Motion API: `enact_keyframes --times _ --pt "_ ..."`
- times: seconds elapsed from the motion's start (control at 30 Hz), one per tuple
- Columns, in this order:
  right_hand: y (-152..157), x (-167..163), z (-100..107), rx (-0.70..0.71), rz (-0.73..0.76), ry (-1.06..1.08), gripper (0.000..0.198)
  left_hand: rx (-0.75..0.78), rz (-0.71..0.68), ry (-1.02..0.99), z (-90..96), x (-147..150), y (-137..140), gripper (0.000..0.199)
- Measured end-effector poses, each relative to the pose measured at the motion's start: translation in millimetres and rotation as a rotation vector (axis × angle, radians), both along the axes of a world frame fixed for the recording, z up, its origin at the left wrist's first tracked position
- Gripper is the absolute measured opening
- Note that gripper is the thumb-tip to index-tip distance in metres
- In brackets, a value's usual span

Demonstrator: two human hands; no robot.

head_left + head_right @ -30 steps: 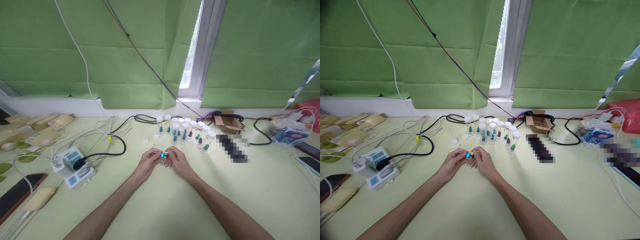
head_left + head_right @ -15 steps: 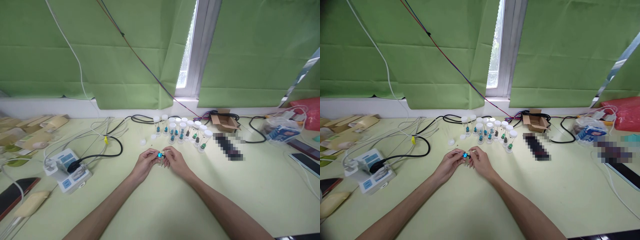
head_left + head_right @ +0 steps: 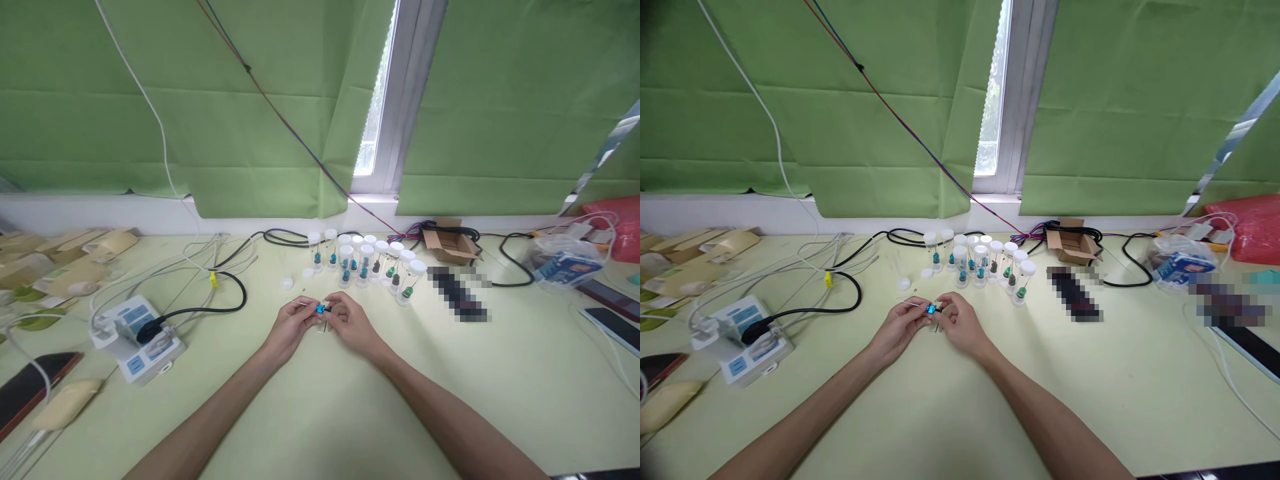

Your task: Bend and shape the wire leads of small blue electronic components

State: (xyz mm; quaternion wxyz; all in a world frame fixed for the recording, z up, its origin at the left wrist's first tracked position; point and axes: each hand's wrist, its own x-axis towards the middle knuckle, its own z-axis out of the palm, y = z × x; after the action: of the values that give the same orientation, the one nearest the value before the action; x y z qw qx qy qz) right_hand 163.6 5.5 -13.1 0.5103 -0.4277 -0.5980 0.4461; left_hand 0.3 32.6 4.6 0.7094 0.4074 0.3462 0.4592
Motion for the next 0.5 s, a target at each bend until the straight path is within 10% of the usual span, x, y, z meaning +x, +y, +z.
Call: enact_keyframes --times 0.5 --pt "0.4 -0.1 -1.2 -0.003 -0.025 -0.02 0.03 0.009 0.001 0.004 -2.2 -1.6 0.5 0.017"
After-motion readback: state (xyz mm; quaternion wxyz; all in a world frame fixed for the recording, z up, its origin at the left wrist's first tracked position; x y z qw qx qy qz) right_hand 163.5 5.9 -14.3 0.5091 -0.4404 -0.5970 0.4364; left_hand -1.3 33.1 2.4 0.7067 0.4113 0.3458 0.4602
